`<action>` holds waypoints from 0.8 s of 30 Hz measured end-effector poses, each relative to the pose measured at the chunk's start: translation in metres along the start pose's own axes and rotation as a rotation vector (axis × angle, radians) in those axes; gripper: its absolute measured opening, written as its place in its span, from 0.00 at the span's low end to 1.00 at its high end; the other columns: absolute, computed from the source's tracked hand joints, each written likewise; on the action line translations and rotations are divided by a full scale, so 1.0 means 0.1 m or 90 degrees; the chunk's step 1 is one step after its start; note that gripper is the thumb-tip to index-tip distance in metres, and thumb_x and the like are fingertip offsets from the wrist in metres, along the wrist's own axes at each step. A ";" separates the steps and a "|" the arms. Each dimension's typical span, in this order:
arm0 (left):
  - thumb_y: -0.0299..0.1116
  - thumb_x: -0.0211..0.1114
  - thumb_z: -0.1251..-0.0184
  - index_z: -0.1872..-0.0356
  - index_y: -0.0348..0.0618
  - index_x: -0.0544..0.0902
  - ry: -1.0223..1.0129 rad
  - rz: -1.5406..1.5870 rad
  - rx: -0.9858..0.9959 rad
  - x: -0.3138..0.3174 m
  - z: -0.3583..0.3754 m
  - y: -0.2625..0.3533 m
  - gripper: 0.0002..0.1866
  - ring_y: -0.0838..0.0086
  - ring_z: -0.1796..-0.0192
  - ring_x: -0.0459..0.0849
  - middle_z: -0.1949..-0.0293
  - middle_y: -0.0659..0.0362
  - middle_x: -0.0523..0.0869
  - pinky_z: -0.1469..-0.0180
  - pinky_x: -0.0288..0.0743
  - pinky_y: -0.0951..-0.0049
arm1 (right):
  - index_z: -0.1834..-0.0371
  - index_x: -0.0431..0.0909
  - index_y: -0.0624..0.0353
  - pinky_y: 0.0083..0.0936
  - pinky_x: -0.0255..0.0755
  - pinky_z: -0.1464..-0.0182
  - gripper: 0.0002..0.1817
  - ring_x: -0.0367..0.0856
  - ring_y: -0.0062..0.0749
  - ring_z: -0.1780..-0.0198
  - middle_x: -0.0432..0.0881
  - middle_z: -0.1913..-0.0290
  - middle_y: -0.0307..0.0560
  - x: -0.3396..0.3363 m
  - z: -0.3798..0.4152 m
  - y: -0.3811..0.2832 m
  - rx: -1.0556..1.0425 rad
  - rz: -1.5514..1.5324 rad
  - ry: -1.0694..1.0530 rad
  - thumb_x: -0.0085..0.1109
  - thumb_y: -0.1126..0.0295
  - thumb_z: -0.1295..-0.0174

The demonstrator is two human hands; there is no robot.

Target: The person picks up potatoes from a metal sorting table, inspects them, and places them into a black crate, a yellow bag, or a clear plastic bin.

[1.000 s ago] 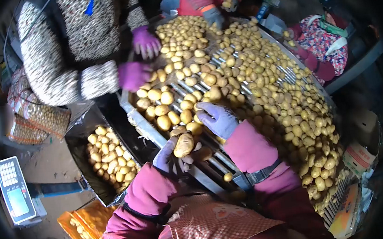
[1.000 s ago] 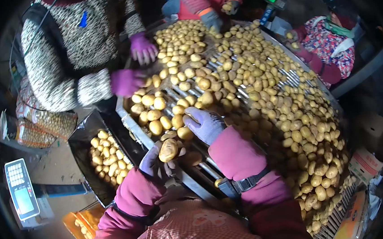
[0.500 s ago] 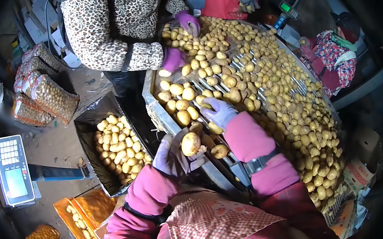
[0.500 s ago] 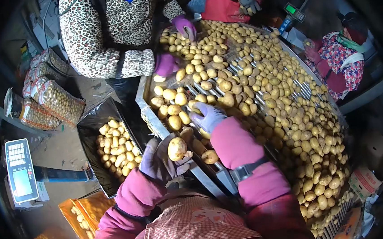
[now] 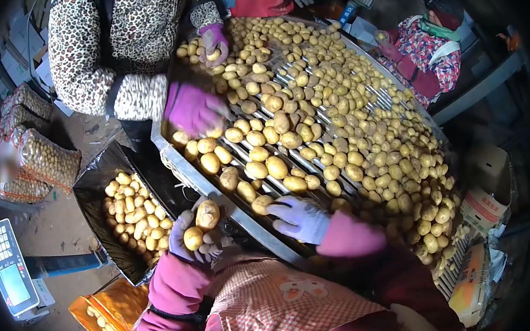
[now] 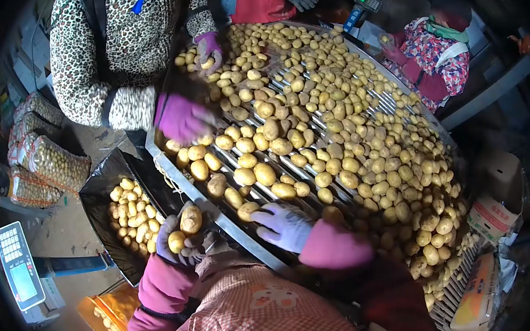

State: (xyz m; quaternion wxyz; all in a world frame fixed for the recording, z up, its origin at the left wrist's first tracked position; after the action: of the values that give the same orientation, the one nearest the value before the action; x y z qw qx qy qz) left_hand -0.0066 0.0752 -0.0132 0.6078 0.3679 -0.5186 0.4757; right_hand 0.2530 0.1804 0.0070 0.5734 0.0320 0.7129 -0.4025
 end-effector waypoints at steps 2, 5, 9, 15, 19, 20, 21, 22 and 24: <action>0.41 0.55 0.34 0.35 0.49 0.68 0.004 0.003 -0.018 0.03 0.04 -0.04 0.26 0.66 0.72 0.83 0.44 0.38 0.74 0.78 0.76 0.79 | 0.41 0.71 0.45 0.44 0.71 0.50 0.23 0.77 0.51 0.53 0.75 0.49 0.52 0.14 -0.20 -0.03 -0.009 0.075 0.021 0.56 0.61 0.41; 0.40 0.55 0.35 0.33 0.51 0.65 0.028 0.006 -0.057 0.02 0.05 -0.15 0.28 0.63 0.72 0.84 0.49 0.39 0.77 0.80 0.78 0.77 | 0.36 0.64 0.43 0.46 0.70 0.50 0.27 0.75 0.49 0.49 0.73 0.48 0.51 0.15 -0.69 0.10 0.045 0.144 -0.093 0.55 0.61 0.41; 0.43 0.51 0.32 0.34 0.49 0.63 0.008 0.001 -0.113 0.03 0.09 -0.28 0.26 0.60 0.72 0.84 0.52 0.39 0.78 0.80 0.78 0.72 | 0.43 0.70 0.47 0.41 0.73 0.56 0.23 0.77 0.52 0.54 0.74 0.51 0.56 -0.04 -0.89 0.39 0.019 0.041 0.153 0.60 0.68 0.43; 0.45 0.52 0.30 0.33 0.52 0.63 -0.036 0.006 -0.150 -0.16 0.10 -0.22 0.26 0.60 0.71 0.83 0.49 0.41 0.78 0.75 0.79 0.71 | 0.39 0.68 0.44 0.45 0.73 0.53 0.25 0.75 0.57 0.52 0.71 0.47 0.58 -0.33 -0.71 0.70 0.223 0.134 0.124 0.56 0.58 0.41; 0.46 0.54 0.31 0.32 0.55 0.62 -0.022 -0.024 -0.093 0.01 0.06 -0.22 0.28 0.58 0.62 0.84 0.48 0.44 0.79 0.66 0.82 0.66 | 0.37 0.65 0.43 0.47 0.72 0.52 0.32 0.76 0.57 0.51 0.69 0.47 0.60 -0.33 -1.07 0.43 0.269 0.275 -0.089 0.61 0.54 0.46; 0.50 0.56 0.32 0.32 0.56 0.62 -0.037 -0.019 -0.093 -0.04 0.02 -0.18 0.29 0.56 0.53 0.83 0.44 0.46 0.76 0.61 0.82 0.61 | 0.38 0.65 0.44 0.47 0.72 0.52 0.33 0.77 0.55 0.52 0.69 0.48 0.59 -0.29 -1.15 0.44 0.295 0.272 -0.113 0.62 0.52 0.48; 0.53 0.56 0.33 0.32 0.56 0.61 -0.101 -0.010 -0.058 0.05 -0.02 -0.19 0.31 0.53 0.48 0.81 0.39 0.49 0.71 0.58 0.82 0.59 | 0.39 0.65 0.45 0.48 0.72 0.53 0.33 0.77 0.55 0.53 0.69 0.49 0.60 -0.27 -1.20 0.49 0.291 0.300 -0.108 0.63 0.52 0.49; 0.55 0.57 0.34 0.31 0.56 0.60 -0.066 -0.035 -0.030 0.15 0.02 -0.18 0.33 0.53 0.47 0.80 0.37 0.50 0.69 0.58 0.82 0.59 | 0.39 0.65 0.46 0.48 0.72 0.53 0.33 0.77 0.56 0.53 0.70 0.50 0.60 -0.25 -1.24 0.54 0.288 0.297 -0.098 0.63 0.52 0.49; 0.57 0.58 0.35 0.30 0.57 0.57 -0.036 -0.039 0.002 0.21 0.10 -0.16 0.37 0.54 0.46 0.79 0.36 0.54 0.68 0.56 0.82 0.58 | 0.40 0.66 0.47 0.48 0.72 0.53 0.32 0.77 0.57 0.53 0.70 0.51 0.61 -0.21 -1.28 0.60 0.280 0.288 -0.068 0.64 0.53 0.49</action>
State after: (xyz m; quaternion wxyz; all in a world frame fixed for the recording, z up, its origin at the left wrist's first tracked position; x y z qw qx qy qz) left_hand 0.0059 0.0655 0.0096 0.6063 0.3977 -0.5238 0.4470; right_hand 0.1895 0.3075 -0.0049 0.6645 0.2920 0.5521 -0.4103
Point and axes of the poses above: each hand's wrist, its own z-axis away from the middle knuckle, its own x-axis out of the palm, y = z × x, the point moved 1 cm from there along -z, towards the middle knuckle
